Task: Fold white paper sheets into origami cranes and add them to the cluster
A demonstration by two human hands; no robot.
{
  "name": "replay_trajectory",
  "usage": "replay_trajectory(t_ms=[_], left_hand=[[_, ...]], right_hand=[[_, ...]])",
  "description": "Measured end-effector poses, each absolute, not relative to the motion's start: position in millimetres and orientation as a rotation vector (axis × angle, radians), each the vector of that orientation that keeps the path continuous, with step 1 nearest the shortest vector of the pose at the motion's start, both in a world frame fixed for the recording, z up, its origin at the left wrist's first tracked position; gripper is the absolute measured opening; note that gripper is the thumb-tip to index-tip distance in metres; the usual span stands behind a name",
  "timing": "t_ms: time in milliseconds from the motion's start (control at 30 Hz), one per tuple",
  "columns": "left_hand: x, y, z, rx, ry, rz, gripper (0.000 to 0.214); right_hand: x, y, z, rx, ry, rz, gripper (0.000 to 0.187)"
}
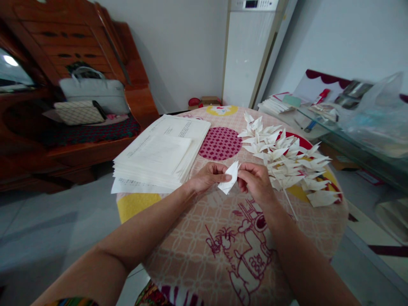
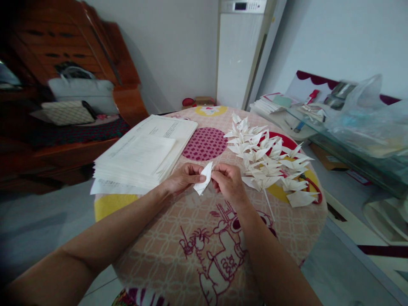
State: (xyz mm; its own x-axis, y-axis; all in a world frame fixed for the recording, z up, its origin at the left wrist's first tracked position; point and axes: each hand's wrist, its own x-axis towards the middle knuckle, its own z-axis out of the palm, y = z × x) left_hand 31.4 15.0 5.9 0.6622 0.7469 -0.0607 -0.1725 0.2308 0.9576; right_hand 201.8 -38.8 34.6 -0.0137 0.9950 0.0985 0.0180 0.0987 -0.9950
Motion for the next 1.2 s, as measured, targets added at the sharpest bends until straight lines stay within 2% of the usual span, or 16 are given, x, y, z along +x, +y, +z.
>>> replay_trajectory(t_ms=[300, 467, 967, 1200], left_hand=[[32.7, 7.7, 13.8, 1.071, 0.57, 0.672, 0.033], [31.9, 7.4, 17.0, 1.069, 0.575, 0.662, 0.033], [29.5, 10.6, 13.1, 1.08, 0.502, 0.591, 0.037], [30.7, 9.5, 10.7, 1.072, 0.527, 0.625, 0.037]], right_hand=[[210.3, -39.3, 29.6, -1.022, -1.36, 1.254, 0.024], [214.1, -38.9, 30.5, -0.97, -1.407, 1.314, 0.031], [212.5, -38.7, 33.1, -0.983, -1.452, 1.324, 0.036], [210.1, -39.6, 33.0, -1.061, -1.443, 1.19, 0.035]])
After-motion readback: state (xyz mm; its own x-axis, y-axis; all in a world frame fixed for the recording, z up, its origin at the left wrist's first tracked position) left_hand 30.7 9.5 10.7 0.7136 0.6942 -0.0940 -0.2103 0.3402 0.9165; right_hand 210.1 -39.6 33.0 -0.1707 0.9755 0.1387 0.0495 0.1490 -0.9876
